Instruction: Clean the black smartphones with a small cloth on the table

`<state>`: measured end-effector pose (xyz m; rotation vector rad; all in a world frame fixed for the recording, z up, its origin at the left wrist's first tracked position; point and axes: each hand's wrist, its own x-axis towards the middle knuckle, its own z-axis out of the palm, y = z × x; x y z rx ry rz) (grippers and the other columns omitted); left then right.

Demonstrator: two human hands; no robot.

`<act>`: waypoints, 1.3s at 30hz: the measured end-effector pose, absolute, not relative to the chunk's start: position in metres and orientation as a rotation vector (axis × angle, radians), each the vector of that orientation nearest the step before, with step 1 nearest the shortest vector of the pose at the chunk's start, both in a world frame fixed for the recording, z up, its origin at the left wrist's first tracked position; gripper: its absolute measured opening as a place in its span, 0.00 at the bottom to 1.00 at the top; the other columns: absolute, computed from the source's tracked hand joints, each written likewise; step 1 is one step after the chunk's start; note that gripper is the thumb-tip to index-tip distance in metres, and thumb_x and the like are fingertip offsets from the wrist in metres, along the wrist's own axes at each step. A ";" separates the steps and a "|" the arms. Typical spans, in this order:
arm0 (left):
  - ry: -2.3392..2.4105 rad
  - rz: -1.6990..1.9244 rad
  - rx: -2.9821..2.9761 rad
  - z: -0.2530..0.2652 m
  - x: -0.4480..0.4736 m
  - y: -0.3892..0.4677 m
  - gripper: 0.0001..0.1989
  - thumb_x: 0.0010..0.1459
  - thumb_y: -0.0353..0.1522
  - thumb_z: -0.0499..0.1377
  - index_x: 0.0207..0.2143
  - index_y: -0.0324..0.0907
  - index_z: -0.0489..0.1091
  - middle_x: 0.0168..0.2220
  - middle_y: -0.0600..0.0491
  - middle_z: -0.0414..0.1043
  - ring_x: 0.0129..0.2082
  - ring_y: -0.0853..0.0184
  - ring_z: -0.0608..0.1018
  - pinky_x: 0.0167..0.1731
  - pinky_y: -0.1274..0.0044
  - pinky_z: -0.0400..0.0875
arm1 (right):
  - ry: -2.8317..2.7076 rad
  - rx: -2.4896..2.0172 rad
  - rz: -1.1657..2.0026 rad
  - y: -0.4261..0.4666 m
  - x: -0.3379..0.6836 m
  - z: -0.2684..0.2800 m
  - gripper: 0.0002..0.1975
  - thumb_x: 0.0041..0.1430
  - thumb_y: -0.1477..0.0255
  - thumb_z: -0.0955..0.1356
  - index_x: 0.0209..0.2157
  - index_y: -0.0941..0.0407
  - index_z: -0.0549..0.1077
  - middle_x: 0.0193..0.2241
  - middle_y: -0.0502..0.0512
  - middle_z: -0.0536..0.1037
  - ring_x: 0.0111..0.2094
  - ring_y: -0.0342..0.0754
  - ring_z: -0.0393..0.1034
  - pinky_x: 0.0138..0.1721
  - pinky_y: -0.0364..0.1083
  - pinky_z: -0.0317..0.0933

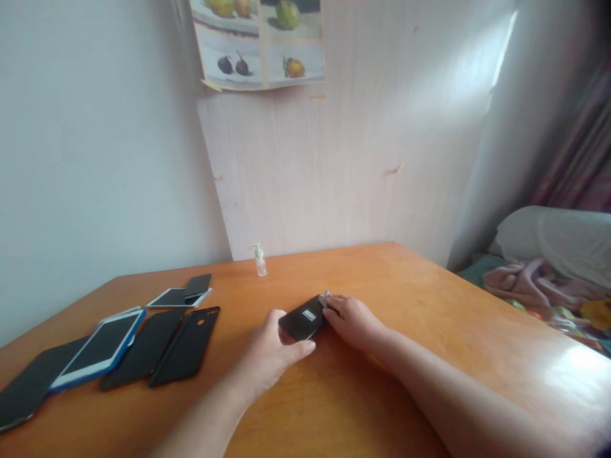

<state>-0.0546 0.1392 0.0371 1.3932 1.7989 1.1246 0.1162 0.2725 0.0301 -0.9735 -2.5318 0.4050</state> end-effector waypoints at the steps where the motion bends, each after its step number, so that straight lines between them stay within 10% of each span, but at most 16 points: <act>1: 1.833 1.103 1.419 0.035 -0.055 0.139 0.24 0.45 0.42 0.65 0.42 0.42 0.62 0.35 0.53 0.71 0.36 0.63 0.73 0.35 0.75 0.66 | -2.543 -0.987 0.398 0.271 0.116 0.031 0.16 0.65 0.67 0.59 0.44 0.54 0.75 0.47 0.57 0.77 0.47 0.51 0.70 0.50 0.46 0.59; 15: 2.352 0.639 1.863 0.032 -0.057 0.136 0.20 0.44 0.49 0.63 0.33 0.44 0.70 0.37 0.49 0.66 0.42 0.56 0.71 0.38 0.72 0.64 | -2.634 -0.955 0.349 0.269 0.123 0.034 0.20 0.66 0.64 0.57 0.52 0.50 0.73 0.54 0.53 0.74 0.53 0.51 0.68 0.55 0.49 0.58; 26: 2.312 0.766 1.903 0.020 -0.060 0.139 0.30 0.44 0.44 0.63 0.49 0.42 0.63 0.47 0.44 0.69 0.50 0.53 0.70 0.48 0.68 0.63 | -2.521 -1.016 0.413 0.281 0.126 0.022 0.22 0.65 0.63 0.59 0.57 0.54 0.68 0.47 0.58 0.78 0.47 0.54 0.73 0.47 0.50 0.64; 32: 2.306 0.903 1.912 0.015 -0.058 0.143 0.27 0.44 0.40 0.62 0.47 0.42 0.62 0.44 0.45 0.70 0.47 0.55 0.72 0.45 0.70 0.65 | -2.788 -0.901 0.339 0.253 0.116 0.031 0.25 0.66 0.56 0.56 0.61 0.47 0.63 0.63 0.53 0.61 0.66 0.58 0.45 0.63 0.65 0.40; 39: 2.288 0.907 1.920 0.016 -0.057 0.142 0.24 0.45 0.39 0.62 0.44 0.42 0.63 0.41 0.45 0.71 0.44 0.55 0.73 0.42 0.69 0.66 | -2.921 -0.813 0.238 0.234 0.107 0.045 0.26 0.68 0.54 0.51 0.62 0.43 0.59 0.63 0.48 0.60 0.68 0.59 0.37 0.62 0.71 0.25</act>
